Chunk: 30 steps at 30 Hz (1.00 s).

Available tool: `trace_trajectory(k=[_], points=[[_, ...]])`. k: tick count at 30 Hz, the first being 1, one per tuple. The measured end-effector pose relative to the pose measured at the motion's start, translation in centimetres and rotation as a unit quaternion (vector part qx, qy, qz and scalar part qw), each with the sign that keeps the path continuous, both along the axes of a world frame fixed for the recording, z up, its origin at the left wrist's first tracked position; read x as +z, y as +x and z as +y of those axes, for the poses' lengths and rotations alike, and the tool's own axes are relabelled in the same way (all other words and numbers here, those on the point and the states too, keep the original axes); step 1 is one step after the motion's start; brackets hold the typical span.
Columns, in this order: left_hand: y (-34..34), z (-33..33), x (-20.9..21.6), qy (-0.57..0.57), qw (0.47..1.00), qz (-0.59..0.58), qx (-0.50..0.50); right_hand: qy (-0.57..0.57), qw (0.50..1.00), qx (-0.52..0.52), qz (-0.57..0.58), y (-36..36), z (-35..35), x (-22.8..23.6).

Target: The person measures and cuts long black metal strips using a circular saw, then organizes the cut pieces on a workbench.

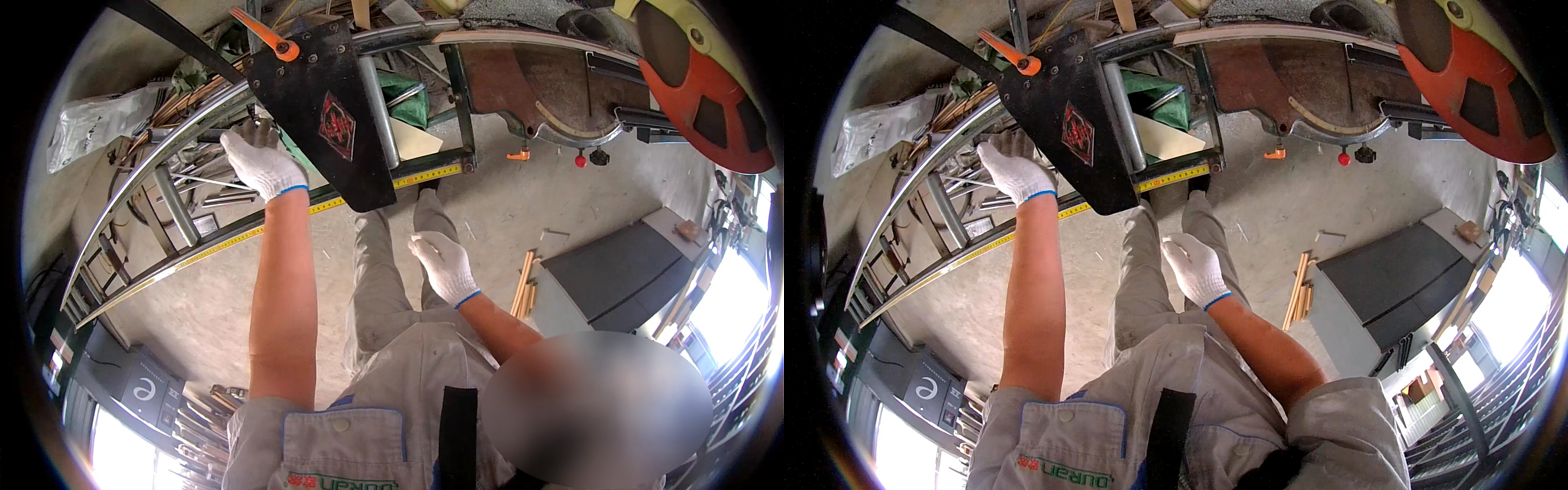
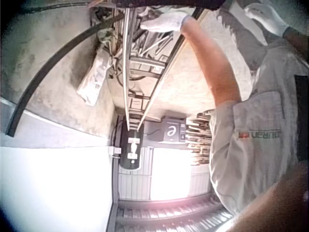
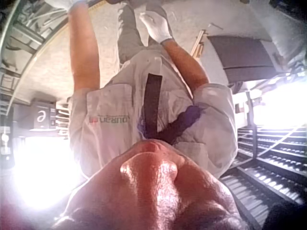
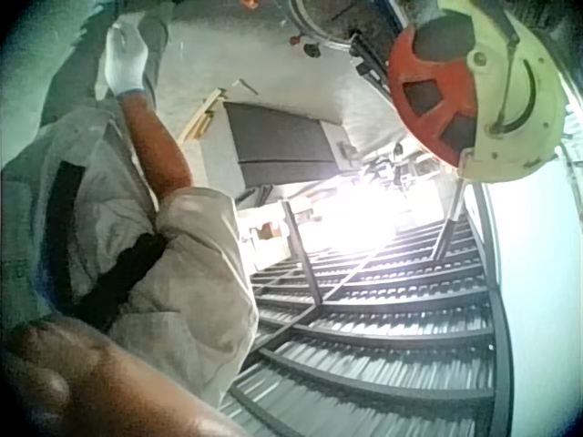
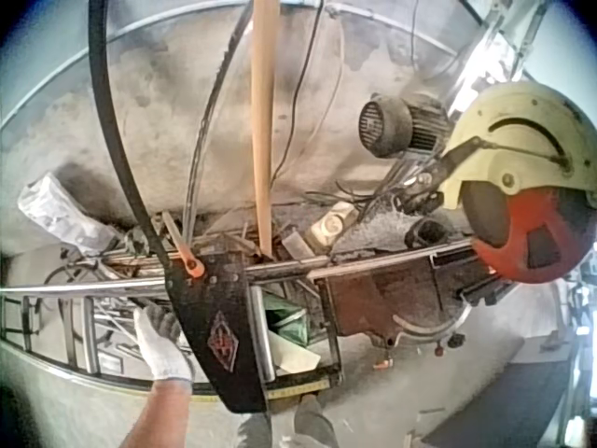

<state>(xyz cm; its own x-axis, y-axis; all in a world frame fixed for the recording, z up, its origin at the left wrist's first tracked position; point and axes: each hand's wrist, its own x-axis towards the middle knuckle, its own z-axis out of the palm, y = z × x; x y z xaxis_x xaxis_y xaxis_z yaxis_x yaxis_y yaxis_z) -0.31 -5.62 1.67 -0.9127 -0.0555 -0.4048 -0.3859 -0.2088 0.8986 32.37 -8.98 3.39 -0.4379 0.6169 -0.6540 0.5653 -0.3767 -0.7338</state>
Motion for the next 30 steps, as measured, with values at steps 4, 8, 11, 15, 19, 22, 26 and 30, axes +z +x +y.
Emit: trace_trajectory(k=[4, 8, 11, 15, 19, 22, 26, 30], points=[[1.1, 1.4, 0.5, 0.011, 1.000, 0.020, -0.009, 0.009, 1.000, 0.009, -0.009, -0.4, 0.1, 0.2], [0.3, 0.3, 0.3, 0.014, 0.999, -0.045, 0.023, 0.025, 0.999, 0.020, -0.011, -1.4, 0.6, 0.9], [0.9, 0.9, -0.3, 0.050, 0.998, -0.027, -0.006, 0.018, 1.000, 0.019, -0.009, -1.7, 0.8, 0.8], [0.0, -0.4, -0.7, 0.013, 0.999, -0.027, 0.022, -0.008, 1.000, -0.005, 0.006, -1.8, 0.6, 0.5], [-1.4, -0.9, 0.6, -0.031, 0.997, -0.066, 0.036, 0.014, 1.000, 0.008, -0.008, -1.8, 0.8, 0.5], [0.4, 0.9, 1.8, -0.029, 0.998, -0.003, 0.061, 0.025, 1.000, 0.008, -0.005, -1.6, 0.7, 0.1], [0.7, 1.0, 1.1, 0.042, 0.999, 0.009, 0.022, 0.031, 0.999, 0.021, -0.017, -2.1, 0.8, 0.9], [-0.7, 1.3, 3.9, -0.121, 0.977, 0.164, -0.060, 0.065, 0.997, 0.042, -0.014, -1.7, 0.9, 1.2]])
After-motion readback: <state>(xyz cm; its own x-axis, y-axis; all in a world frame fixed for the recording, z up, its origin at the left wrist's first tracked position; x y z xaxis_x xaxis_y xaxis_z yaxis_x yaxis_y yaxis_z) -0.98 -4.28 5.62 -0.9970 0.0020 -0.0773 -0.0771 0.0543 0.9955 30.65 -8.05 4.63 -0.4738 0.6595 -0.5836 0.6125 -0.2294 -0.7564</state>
